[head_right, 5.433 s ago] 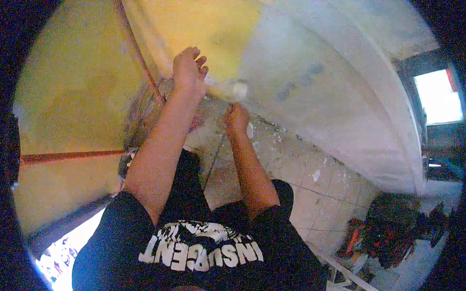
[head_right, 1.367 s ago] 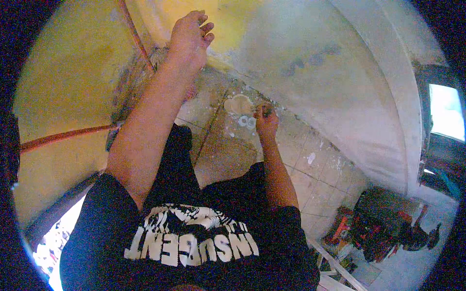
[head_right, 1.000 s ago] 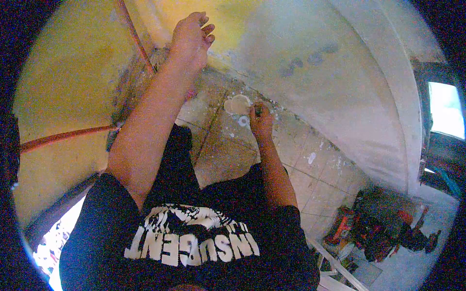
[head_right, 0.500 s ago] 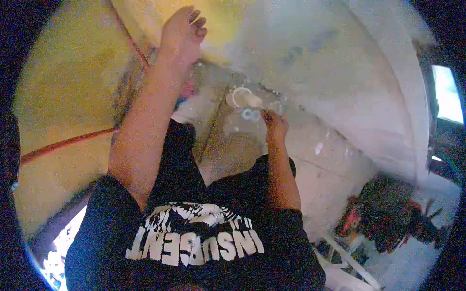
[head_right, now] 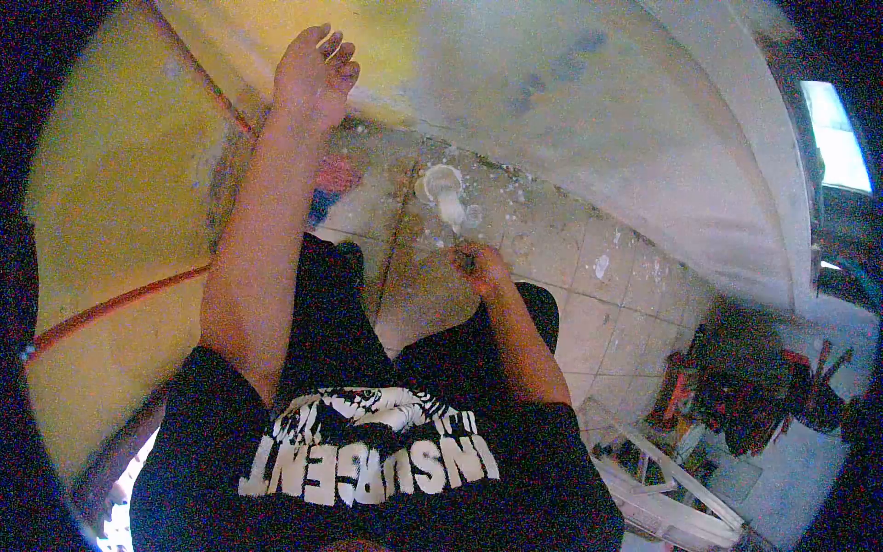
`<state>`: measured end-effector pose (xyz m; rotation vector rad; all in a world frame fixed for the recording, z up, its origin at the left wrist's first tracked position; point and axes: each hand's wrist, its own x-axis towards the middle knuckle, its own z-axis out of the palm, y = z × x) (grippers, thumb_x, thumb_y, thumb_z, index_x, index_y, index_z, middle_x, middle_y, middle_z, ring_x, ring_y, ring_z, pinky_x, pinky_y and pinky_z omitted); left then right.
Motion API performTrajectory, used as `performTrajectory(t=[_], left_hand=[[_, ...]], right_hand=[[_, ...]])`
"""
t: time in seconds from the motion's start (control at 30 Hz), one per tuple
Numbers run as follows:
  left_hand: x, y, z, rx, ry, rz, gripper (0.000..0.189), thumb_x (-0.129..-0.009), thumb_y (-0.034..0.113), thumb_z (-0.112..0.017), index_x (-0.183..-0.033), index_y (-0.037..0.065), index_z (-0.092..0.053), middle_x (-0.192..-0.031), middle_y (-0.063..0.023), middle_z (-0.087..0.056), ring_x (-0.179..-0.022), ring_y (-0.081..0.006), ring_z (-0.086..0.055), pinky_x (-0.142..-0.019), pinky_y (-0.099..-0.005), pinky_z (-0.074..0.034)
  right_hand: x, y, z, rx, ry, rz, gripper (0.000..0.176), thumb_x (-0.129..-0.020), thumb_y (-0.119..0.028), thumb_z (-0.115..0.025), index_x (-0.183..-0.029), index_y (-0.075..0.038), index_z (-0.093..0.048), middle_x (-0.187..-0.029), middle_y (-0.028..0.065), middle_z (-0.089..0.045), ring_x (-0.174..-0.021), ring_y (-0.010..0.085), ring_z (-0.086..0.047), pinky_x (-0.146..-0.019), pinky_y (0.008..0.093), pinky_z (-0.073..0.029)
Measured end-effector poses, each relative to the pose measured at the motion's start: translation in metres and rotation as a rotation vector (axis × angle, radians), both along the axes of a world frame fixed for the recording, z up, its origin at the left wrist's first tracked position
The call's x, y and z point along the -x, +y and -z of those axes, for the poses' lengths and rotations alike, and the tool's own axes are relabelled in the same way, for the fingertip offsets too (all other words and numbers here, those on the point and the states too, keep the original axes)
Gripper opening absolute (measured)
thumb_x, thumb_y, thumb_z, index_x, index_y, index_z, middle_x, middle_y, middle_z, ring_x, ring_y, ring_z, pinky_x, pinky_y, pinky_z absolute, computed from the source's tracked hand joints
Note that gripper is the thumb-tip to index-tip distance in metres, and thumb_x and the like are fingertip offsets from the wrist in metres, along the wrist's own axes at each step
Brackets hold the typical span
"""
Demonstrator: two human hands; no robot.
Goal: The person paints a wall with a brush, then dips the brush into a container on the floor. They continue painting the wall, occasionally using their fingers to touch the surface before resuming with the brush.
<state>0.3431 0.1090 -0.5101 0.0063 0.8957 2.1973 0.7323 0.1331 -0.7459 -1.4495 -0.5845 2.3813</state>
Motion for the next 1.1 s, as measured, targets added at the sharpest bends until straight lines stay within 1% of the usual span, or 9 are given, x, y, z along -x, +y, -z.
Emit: performTrajectory(t=[0.07,0.2,0.27,0.3,0.37,0.5,0.67,0.83,1.1], left_hand=[[-0.004,0.002,-0.004,0.060,0.026,-0.049,0.025,-0.096,0.018,-0.054,-0.115,0.005,-0.048,-0.100,-0.0084,-0.051,-0.078,-0.0213,-0.054,-0.055,-0.0303,-0.044],[-0.012,0.001,-0.014,0.107,0.061,-0.066,0.023,-0.095,0.018,-0.055,-0.112,0.005,-0.047,-0.099,-0.0078,-0.051,-0.078,-0.0213,-0.054,-0.055,-0.0298,-0.043],[-0.014,0.001,-0.020,0.140,0.017,-0.071,0.026,-0.089,0.017,-0.056,-0.111,0.004,-0.048,-0.103,-0.0069,-0.050,-0.079,-0.0174,-0.055,-0.057,-0.0291,-0.041],[-0.016,-0.001,-0.024,0.132,0.021,-0.073,0.026,-0.089,0.017,-0.056,-0.111,0.004,-0.048,-0.103,-0.0069,-0.050,-0.079,-0.0174,-0.055,-0.057,-0.0291,-0.041],[-0.018,-0.005,-0.029,0.148,0.007,-0.101,0.020,-0.090,0.017,-0.056,-0.106,0.006,-0.050,-0.101,-0.0060,-0.050,-0.078,-0.0175,-0.055,-0.056,-0.0288,-0.040],[-0.014,-0.007,-0.026,0.091,0.019,-0.097,0.018,-0.091,0.018,-0.057,-0.104,0.007,-0.050,-0.099,-0.0055,-0.050,-0.077,-0.0169,-0.054,-0.056,-0.0288,-0.040],[-0.018,-0.010,-0.033,0.134,-0.023,-0.173,0.019,-0.093,0.022,-0.054,-0.105,0.009,-0.049,-0.099,-0.0047,-0.051,-0.076,-0.0153,-0.053,-0.056,-0.0288,-0.038],[-0.010,-0.014,-0.035,0.139,-0.050,-0.293,0.024,-0.095,0.027,-0.052,-0.110,0.009,-0.047,-0.104,-0.0046,-0.051,-0.078,-0.0146,-0.052,-0.058,-0.0290,-0.039],[-0.008,-0.019,-0.039,0.127,-0.070,-0.298,0.026,-0.097,0.030,-0.052,-0.112,0.010,-0.046,-0.106,-0.0054,-0.050,-0.079,-0.0142,-0.051,-0.059,-0.0288,-0.039]], right_hand=[[0.009,-0.002,-0.016,-0.039,-0.029,-0.221,0.019,-0.091,-0.009,-0.052,-0.107,0.001,-0.056,-0.095,0.0135,-0.064,-0.081,0.0250,-0.064,-0.072,0.0372,-0.056],[0.011,-0.007,-0.008,0.008,-0.033,-0.150,0.018,-0.089,-0.007,-0.052,-0.104,0.000,-0.056,-0.094,0.0117,-0.064,-0.075,0.0227,-0.063,-0.066,0.0355,-0.054],[0.016,-0.010,-0.013,-0.136,-0.065,-0.359,0.021,-0.087,-0.008,-0.053,-0.107,-0.003,-0.055,-0.091,0.0088,-0.063,-0.072,0.0196,-0.061,-0.062,0.0321,-0.052],[0.024,-0.016,-0.027,-0.145,-0.062,-0.360,0.021,-0.087,-0.008,-0.053,-0.107,-0.003,-0.055,-0.091,0.0088,-0.063,-0.072,0.0196,-0.061,-0.062,0.0321,-0.052],[0.050,-0.033,-0.071,-0.220,-0.098,-0.114,0.021,-0.090,-0.010,-0.055,-0.111,-0.007,-0.053,-0.086,0.0056,-0.062,-0.066,0.0160,-0.058,-0.056,0.0293,-0.049],[0.094,-0.026,-0.098,-0.397,-0.003,-0.098,0.015,-0.095,-0.013,-0.055,-0.110,-0.010,-0.051,-0.083,0.0037,-0.059,-0.063,0.0127,-0.054,-0.051,0.0266,-0.044],[0.171,-0.014,-0.164,-0.880,0.134,0.016,0.011,-0.102,-0.015,-0.051,-0.110,-0.009,-0.046,-0.081,0.0039,-0.056,-0.060,0.0099,-0.049,-0.049,0.0239,-0.038],[0.230,0.003,-0.224,-1.034,0.243,0.109,0.013,-0.102,-0.016,-0.050,-0.111,-0.008,-0.045,-0.080,0.0040,-0.056,-0.060,0.0095,-0.048,-0.049,0.0235,-0.038],[0.280,0.020,-0.246,-1.075,0.386,0.146,0.012,-0.102,-0.015,-0.051,-0.109,-0.008,-0.044,-0.076,0.0015,-0.055,-0.057,0.0068,-0.046,-0.047,0.0218,-0.038]])
